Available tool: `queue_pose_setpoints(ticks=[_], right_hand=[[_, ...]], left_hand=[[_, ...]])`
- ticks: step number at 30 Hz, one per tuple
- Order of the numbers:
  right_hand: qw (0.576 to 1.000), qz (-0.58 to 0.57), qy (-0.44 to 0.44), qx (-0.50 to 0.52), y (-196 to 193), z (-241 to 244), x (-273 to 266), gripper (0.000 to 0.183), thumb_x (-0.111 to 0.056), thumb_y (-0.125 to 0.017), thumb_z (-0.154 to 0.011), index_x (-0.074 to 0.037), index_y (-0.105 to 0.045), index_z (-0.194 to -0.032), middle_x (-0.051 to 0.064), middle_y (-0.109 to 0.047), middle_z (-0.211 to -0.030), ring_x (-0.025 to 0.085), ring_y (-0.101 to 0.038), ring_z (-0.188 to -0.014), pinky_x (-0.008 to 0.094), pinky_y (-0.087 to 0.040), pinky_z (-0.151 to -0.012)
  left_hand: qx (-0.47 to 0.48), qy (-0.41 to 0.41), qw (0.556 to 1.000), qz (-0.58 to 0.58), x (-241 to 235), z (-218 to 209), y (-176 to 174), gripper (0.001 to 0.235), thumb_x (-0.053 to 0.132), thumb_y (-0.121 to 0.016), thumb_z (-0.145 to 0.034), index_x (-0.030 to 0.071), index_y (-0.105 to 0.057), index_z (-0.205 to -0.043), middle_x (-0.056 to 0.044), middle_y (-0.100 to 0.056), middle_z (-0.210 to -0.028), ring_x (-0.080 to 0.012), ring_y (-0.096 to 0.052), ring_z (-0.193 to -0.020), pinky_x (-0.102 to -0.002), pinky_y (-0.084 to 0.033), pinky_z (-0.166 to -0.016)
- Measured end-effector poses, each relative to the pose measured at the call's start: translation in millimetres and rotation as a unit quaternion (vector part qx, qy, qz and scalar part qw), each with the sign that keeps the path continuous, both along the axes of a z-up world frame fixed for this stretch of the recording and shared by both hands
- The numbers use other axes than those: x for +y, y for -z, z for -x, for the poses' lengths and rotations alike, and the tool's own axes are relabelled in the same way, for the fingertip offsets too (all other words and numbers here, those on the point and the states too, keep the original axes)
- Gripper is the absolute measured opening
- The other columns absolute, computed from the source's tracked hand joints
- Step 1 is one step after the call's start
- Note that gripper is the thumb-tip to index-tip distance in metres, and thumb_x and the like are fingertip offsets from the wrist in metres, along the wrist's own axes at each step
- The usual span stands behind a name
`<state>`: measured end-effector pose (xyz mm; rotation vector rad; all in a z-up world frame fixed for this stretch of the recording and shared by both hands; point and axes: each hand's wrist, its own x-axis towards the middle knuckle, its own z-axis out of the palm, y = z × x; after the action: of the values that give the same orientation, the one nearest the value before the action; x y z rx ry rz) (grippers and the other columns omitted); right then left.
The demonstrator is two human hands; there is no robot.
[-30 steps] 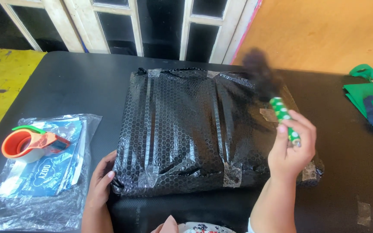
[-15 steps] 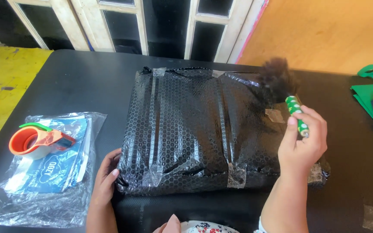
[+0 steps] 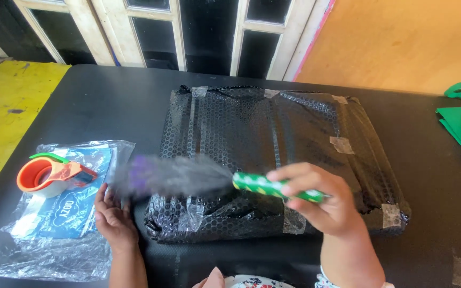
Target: The person places a blue rectangular item on a sheet of bubble wrap, folds the bubble wrap around it, and secures the folds with pieces of clear tape. The person then uses a small brush to sweep the surface of the wrapped package.
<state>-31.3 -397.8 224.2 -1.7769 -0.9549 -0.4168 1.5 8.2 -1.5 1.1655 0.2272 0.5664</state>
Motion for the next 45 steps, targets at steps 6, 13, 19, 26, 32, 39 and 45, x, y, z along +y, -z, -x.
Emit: queue_pose_setpoints(ticks=[6,13,19,26,32,39,45], right_hand=[[0.979,0.154,0.046,-0.125,-6,-20,47,0.012,-0.011,-0.065,-0.102,-0.010,-0.063,-0.113,0.016,-0.063,-0.135,0.033,-0.070,-0.115,0.042,-0.058,-0.093],[0.995,0.054,-0.040,-0.073,-18,16,19,0.012,-0.027,-0.059,-0.105,-0.017,-0.063,-0.110,0.012,-0.070,-0.125,0.026,-0.079,-0.097,0.036,-0.064,-0.084],[0.996,0.074,0.004,-0.056,-15,-2,29,0.012,-0.021,-0.066,-0.100,-0.016,-0.064,-0.111,0.010,-0.072,-0.124,0.025,-0.080,-0.104,0.031,-0.062,-0.087],[0.989,0.110,0.024,-0.095,-5,-21,43,0.011,-0.013,-0.065,-0.102,-0.014,-0.061,-0.112,0.014,-0.065,-0.133,0.030,-0.075,-0.108,0.037,-0.065,-0.086],[0.996,0.048,-0.064,-0.034,-22,21,21,0.012,-0.025,-0.061,-0.103,-0.014,-0.065,-0.105,0.013,-0.072,-0.120,0.027,-0.080,-0.100,0.036,-0.066,-0.083],[0.983,0.082,0.145,-0.080,23,-30,19,0.027,-0.007,-0.073,-0.097,-0.017,-0.063,-0.120,0.008,-0.069,-0.133,0.028,-0.073,-0.119,0.037,-0.063,-0.096],[0.901,-0.147,0.352,-0.208,30,-4,-30,0.018,-0.023,-0.062,-0.106,-0.008,-0.057,-0.113,0.027,-0.067,-0.120,0.038,-0.073,-0.110,0.046,-0.062,-0.098]], left_hand=[[-0.024,0.013,1.000,-0.009,5,-3,8,0.087,0.069,-0.038,-0.086,0.017,-0.034,-0.155,-0.013,-0.046,-0.153,-0.0298,-0.047,-0.142,-0.047,-0.043,-0.110],[-0.023,-0.001,1.000,-0.002,4,-4,10,0.089,0.069,-0.039,-0.087,0.017,-0.029,-0.157,-0.014,-0.044,-0.155,-0.0329,-0.046,-0.144,-0.050,-0.043,-0.112],[-0.012,0.005,1.000,-0.005,7,-6,12,0.092,0.071,-0.039,-0.086,0.021,-0.022,-0.161,-0.016,-0.040,-0.158,-0.0381,-0.039,-0.148,-0.052,-0.037,-0.114],[-0.010,0.009,1.000,0.001,9,-7,16,0.092,0.069,-0.042,-0.084,0.021,-0.026,-0.160,-0.012,-0.044,-0.155,-0.0316,-0.043,-0.145,-0.049,-0.040,-0.112],[-0.038,-0.003,0.999,0.024,8,-8,23,0.088,0.064,-0.042,-0.091,0.017,-0.026,-0.164,-0.006,-0.048,-0.137,-0.0259,-0.048,-0.136,-0.044,-0.043,-0.110],[-0.009,0.006,1.000,-0.021,11,-8,23,0.089,0.071,-0.038,-0.088,0.019,-0.028,-0.160,-0.012,-0.046,-0.153,-0.0300,-0.044,-0.140,-0.048,-0.040,-0.111],[0.019,0.024,0.998,-0.048,4,-5,10,0.089,0.069,-0.036,-0.085,0.018,-0.033,-0.158,-0.015,-0.047,-0.154,-0.0298,-0.046,-0.141,-0.047,-0.039,-0.111]])
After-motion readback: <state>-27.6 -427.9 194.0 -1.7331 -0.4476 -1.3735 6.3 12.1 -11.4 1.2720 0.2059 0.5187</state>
